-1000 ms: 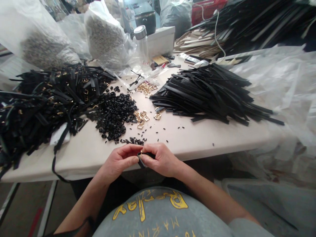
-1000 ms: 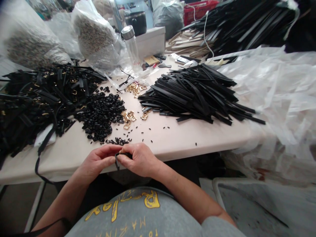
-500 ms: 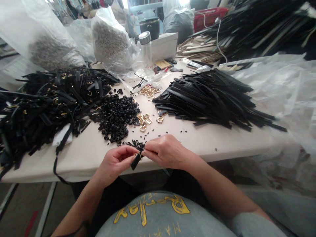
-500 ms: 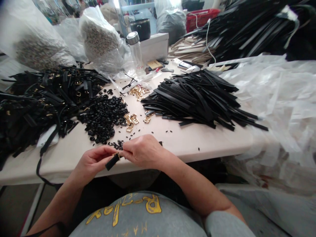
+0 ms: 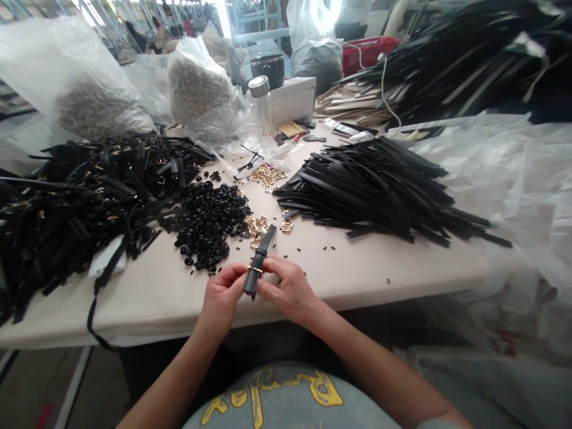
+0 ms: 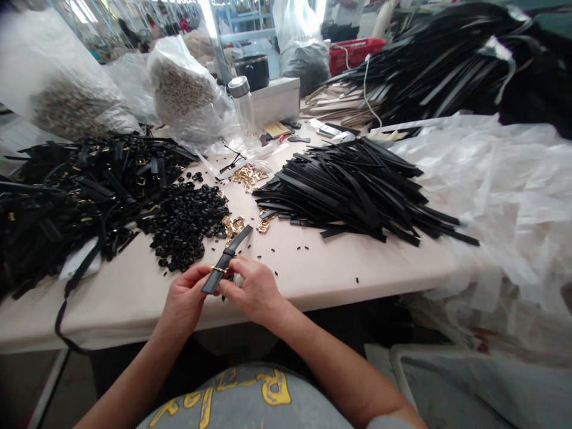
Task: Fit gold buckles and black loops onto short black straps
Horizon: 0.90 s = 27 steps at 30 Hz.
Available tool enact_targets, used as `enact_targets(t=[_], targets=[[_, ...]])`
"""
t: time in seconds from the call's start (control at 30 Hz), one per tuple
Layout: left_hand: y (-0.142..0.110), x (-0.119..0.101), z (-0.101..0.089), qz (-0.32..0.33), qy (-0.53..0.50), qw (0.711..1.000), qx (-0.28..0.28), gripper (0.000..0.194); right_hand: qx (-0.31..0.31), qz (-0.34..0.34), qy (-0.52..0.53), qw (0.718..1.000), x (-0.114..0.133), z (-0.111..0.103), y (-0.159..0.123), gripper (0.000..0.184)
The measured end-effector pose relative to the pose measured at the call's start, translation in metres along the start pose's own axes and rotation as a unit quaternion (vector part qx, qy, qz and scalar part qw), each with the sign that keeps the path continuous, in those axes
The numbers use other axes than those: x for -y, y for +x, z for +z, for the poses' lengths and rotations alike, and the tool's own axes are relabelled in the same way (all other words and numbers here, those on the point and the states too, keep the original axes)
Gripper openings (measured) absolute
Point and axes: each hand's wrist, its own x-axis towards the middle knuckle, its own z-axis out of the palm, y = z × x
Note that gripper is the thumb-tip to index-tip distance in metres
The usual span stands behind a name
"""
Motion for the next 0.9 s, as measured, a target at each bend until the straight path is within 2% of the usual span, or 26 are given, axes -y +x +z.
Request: enact_targets(t=[0.07, 0.17, 0.27, 0.37, 0.47, 0.53, 0.6, 0.67, 0.77, 0.83, 0.9], targets=[[-0.004, 0.003, 0.006, 0.005, 0.003, 1.0, 0.003, 0.02, -0.031, 0.029, 0.129, 0.991, -0.004, 0.007, 0.0, 0.024], [-0.008, 0.004, 0.015, -0.002, 0.007, 1.0, -0.002, 0.022, -0.029, 0.106, 0.301, 0.947, -0.005, 0.014, 0.001, 0.034], [-0.01, 0.003, 0.023, -0.01, 0.019, 1.0, -0.006, 0.027, -0.023, 0.157, 0.376, 0.913, -0.004, 0.017, 0.001, 0.037], [-0.009, 0.0, 0.026, -0.012, 0.041, 0.999, 0.009, 0.029, -0.033, 0.169, 0.38, 0.909, -0.004, 0.016, 0.002, 0.035], [-0.004, -0.006, 0.021, -0.02, 0.09, 0.994, 0.067, 0.028, -0.035, 0.149, 0.355, 0.922, -0.007, 0.011, 0.006, 0.032], [0.004, -0.012, 0.01, -0.009, 0.134, 0.987, 0.082, 0.027, -0.06, 0.112, 0.293, 0.948, -0.012, 0.007, 0.01, 0.026], [0.016, -0.018, -0.009, 0.029, 0.19, 0.98, 0.049, 0.026, -0.093, 0.087, 0.221, 0.967, -0.017, 0.002, 0.014, 0.021], [0.032, -0.025, -0.032, 0.082, 0.257, 0.963, -0.02, 0.025, -0.104, 0.09, 0.196, 0.971, -0.021, -0.001, 0.016, 0.023], [0.057, -0.035, -0.06, 0.153, 0.363, 0.913, -0.104, 0.024, -0.083, 0.101, 0.186, 0.974, -0.022, -0.003, 0.016, 0.024], [0.072, -0.041, -0.066, 0.19, 0.443, 0.87, -0.103, 0.024, -0.068, 0.094, 0.151, 0.982, -0.021, -0.003, 0.016, 0.021], [0.084, -0.044, -0.061, 0.218, 0.527, 0.819, -0.067, 0.023, -0.059, 0.087, 0.126, 0.986, -0.019, -0.003, 0.015, 0.02]])
